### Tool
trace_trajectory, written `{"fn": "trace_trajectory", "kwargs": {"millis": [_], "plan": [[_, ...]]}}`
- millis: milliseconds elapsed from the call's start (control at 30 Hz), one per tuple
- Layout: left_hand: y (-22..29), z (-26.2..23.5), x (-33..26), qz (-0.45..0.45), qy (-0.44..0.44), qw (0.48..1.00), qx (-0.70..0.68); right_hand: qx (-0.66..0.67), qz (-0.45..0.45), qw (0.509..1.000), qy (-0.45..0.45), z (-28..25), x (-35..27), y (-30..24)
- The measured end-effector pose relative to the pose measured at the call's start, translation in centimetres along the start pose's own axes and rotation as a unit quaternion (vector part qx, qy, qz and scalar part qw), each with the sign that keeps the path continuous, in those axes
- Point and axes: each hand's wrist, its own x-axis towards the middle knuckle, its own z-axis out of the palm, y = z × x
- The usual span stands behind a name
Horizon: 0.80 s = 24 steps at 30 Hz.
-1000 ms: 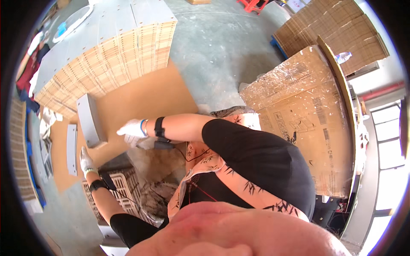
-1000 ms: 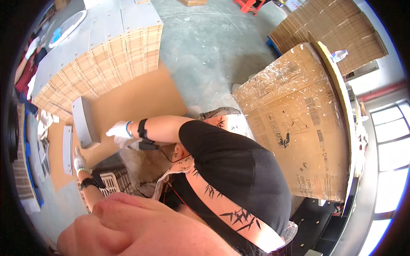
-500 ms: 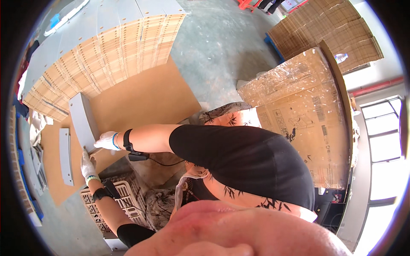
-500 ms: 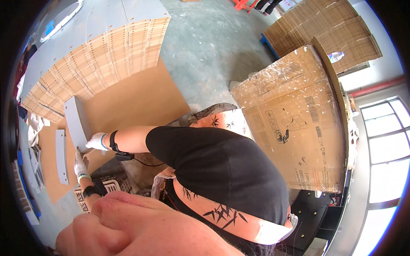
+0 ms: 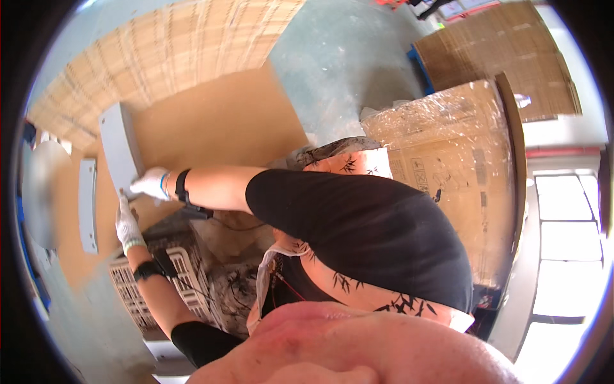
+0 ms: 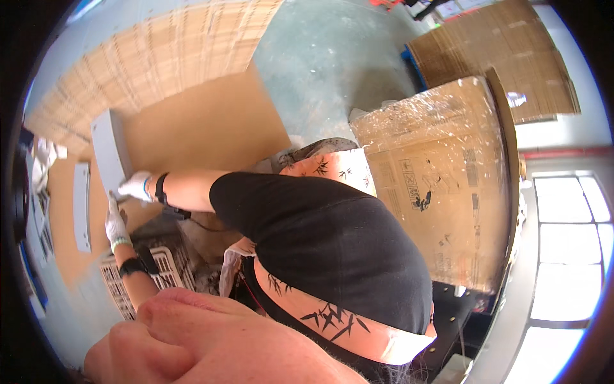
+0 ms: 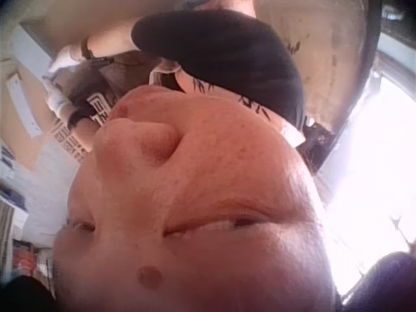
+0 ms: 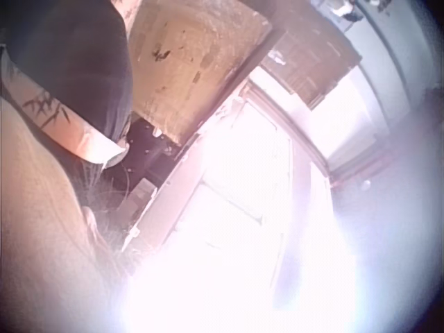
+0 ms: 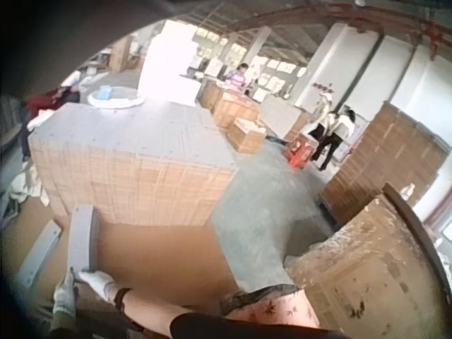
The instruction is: The recorder is inspecting and organizing wooden furniture panels and small wooden joint blocks on a factory floor.
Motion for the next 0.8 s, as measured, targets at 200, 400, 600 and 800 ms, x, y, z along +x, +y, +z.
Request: {"fn": "trace_trajectory", "kwargs": {"millis": [200,400,600,800], "plan": [[5.1,2.0,-2.7,-0.059,-0.047,0.997,0.025,0.138,-0.008,0.986,-0.095,-3.3,0.5,1.3],[1.5,1.4,-5.9,-0.110,-0.065,0.989,-0.073,0.159,0.120,0.974,-0.105,-2.7,-1.5,5.2],[3.4,0.8,-9.0,-0.172,-0.225,0.886,-0.366,0.124,0.135,0.966,-0.180,-3.6,-8.5,6.3],[2.7,-0.4,-15.8,-0.087,-0.186,0.891,-0.405,-0.150,0.007,0.962,-0.229,-6.3,-15.8,3.7]]}}
